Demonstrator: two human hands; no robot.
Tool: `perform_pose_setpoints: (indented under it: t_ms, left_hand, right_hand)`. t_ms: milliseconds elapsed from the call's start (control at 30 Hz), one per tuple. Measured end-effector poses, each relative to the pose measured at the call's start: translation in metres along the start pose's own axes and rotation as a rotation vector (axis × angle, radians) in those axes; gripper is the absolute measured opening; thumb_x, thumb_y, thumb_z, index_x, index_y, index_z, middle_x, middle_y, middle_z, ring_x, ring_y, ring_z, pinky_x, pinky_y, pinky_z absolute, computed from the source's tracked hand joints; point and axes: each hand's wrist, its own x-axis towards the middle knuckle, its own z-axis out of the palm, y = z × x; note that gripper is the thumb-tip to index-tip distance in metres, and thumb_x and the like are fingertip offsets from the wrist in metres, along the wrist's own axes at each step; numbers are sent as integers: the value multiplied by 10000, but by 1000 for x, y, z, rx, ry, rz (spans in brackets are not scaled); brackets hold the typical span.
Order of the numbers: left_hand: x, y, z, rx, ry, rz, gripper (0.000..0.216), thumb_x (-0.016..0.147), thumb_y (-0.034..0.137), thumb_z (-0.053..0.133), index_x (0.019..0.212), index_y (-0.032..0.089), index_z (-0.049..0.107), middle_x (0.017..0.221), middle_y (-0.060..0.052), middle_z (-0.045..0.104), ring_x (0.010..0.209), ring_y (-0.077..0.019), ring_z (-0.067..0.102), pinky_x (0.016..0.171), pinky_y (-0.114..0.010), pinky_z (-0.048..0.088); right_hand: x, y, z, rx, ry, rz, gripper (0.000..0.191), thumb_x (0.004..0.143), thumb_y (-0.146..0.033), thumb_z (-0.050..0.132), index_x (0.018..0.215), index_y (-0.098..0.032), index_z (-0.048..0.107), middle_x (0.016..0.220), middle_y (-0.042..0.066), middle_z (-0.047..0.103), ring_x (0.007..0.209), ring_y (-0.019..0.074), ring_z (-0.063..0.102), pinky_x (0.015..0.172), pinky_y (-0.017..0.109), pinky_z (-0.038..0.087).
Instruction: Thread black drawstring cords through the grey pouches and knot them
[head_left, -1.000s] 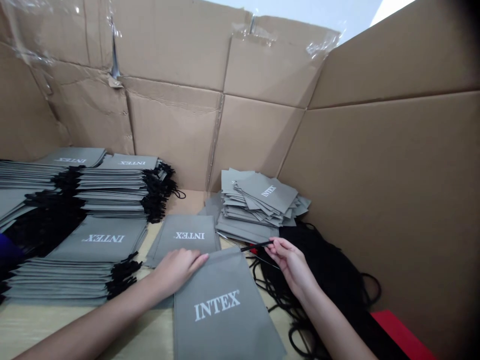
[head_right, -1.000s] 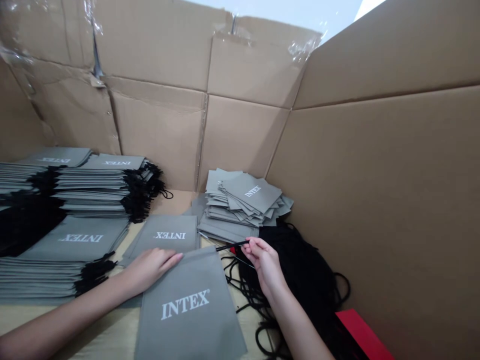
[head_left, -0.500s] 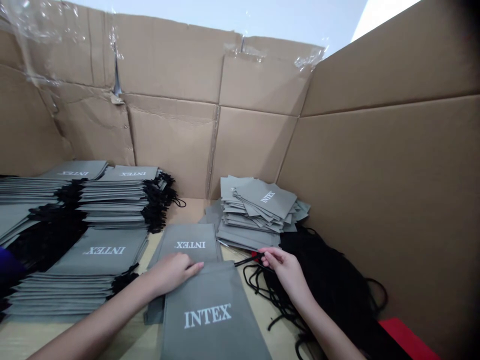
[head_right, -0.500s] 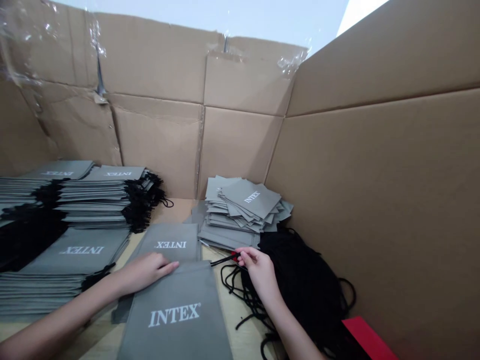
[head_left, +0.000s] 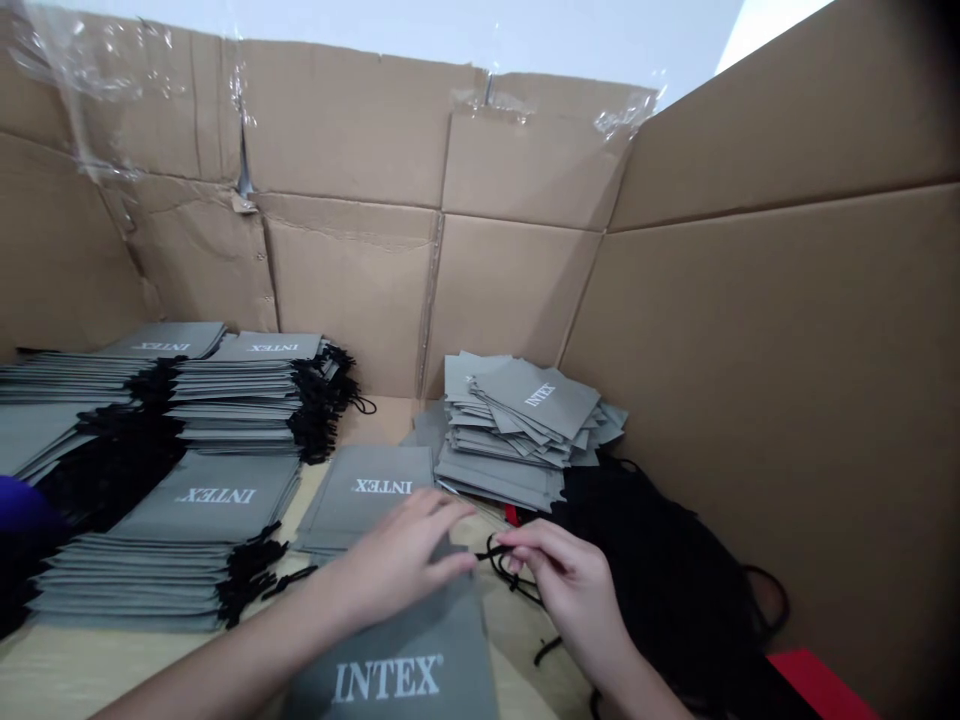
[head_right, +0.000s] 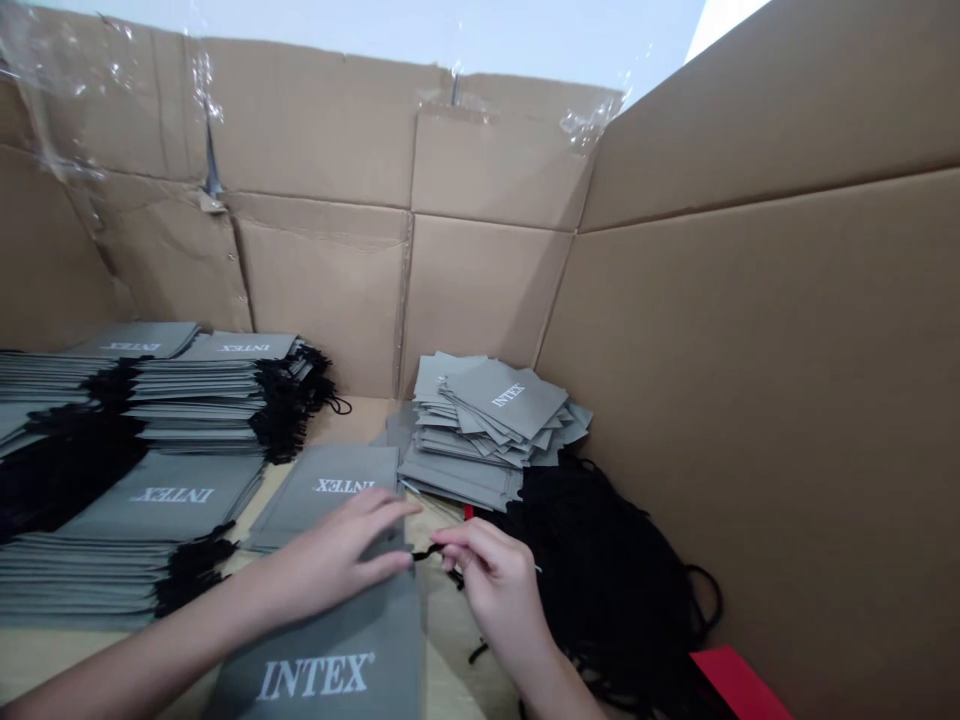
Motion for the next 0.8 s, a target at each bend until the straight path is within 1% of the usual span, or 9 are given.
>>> perform_pose_setpoints:
  t_ms: [33, 100, 167, 267, 367, 433, 500, 667, 800]
  left_hand:
    - [5, 2, 8, -73, -23, 88, 376, 852, 386, 506, 1204, 255, 509, 1161, -61, 563, 1061, -214, 498, 894, -291, 380]
    - [13, 3, 23, -104, -73, 130, 238, 863, 362, 493, 994, 214, 626, 948, -46, 652, 906, -199, 570, 802, -263, 411]
    - [16, 1, 34, -152, -111, 65, 262, 887, 350, 442, 845, 201, 653, 788, -28, 669, 729, -175, 594, 671, -240, 419]
    - [14, -2, 37, -272, -57, -24, 276, 899, 329, 406, 829, 190, 634, 773, -22, 665, 695, -160, 578, 632, -227, 403]
    - [10, -2, 29, -340, 32, -125, 255, 877, 345, 440, 835, 177, 628, 784, -26, 659, 708, -160, 561, 644, -232, 395]
    - [10, -1, 24, -376, 67, -177, 240, 850, 355, 481, 844, 171, 634, 772, -21, 655, 705, -158, 552, 636, -228, 389]
    - [10, -1, 22, -416, 58, -191, 225, 824, 340, 510, 825, 164, 650, 750, -14, 653, 699, -153, 546, 627, -219, 384]
    - [5, -7, 26, -490, -161, -229, 232, 788, 279, 507, 797, 163, 709, 733, -4, 675, 681, -149, 538, 612, -216, 376]
    - [-3, -4, 21, -396, -180, -256, 264, 782, 335, 523, 820, 189, 740, 692, -1, 677, 601, -141, 510, 552, -229, 339]
  right_hand:
    - [-1, -1, -1, -5, 2, -42, 197, 784, -227, 529, 764, -228, 725, 616, 40, 634, 543, 174, 593, 522, 269, 466]
    - [-2, -1, -4, -16, 45, -85, 198, 780, -212, 529, 752, -232, 724, 620, 42, 639, 529, 172, 589, 503, 266, 465]
    - [0, 1, -8, -35, 105, -88, 193, 767, -211, 535, 725, -234, 722, 615, 43, 643, 520, 174, 585, 494, 265, 464]
    - [5, 7, -13, -70, 174, -53, 181, 754, -240, 542, 720, -234, 719, 654, 51, 665, 552, 187, 600, 526, 274, 476]
    - [8, 14, -17, -138, 214, 13, 187, 754, -283, 527, 724, -232, 704, 666, 51, 673, 537, 188, 596, 513, 273, 469]
    - [9, 20, -19, -206, 196, 43, 198, 756, -301, 509, 713, -233, 689, 610, 38, 654, 487, 179, 571, 469, 267, 444]
    - [10, 26, -19, -262, 150, 45, 205, 761, -307, 491, 696, -236, 672, 567, 26, 632, 461, 174, 555, 446, 263, 425]
    - [13, 39, -12, -336, 56, -33, 221, 775, -294, 466, 671, -231, 650, 633, 39, 661, 543, 185, 599, 522, 262, 452]
    - [13, 47, -9, -358, 3, -31, 236, 789, -315, 467, 691, -227, 663, 687, 55, 682, 598, 197, 619, 564, 265, 455]
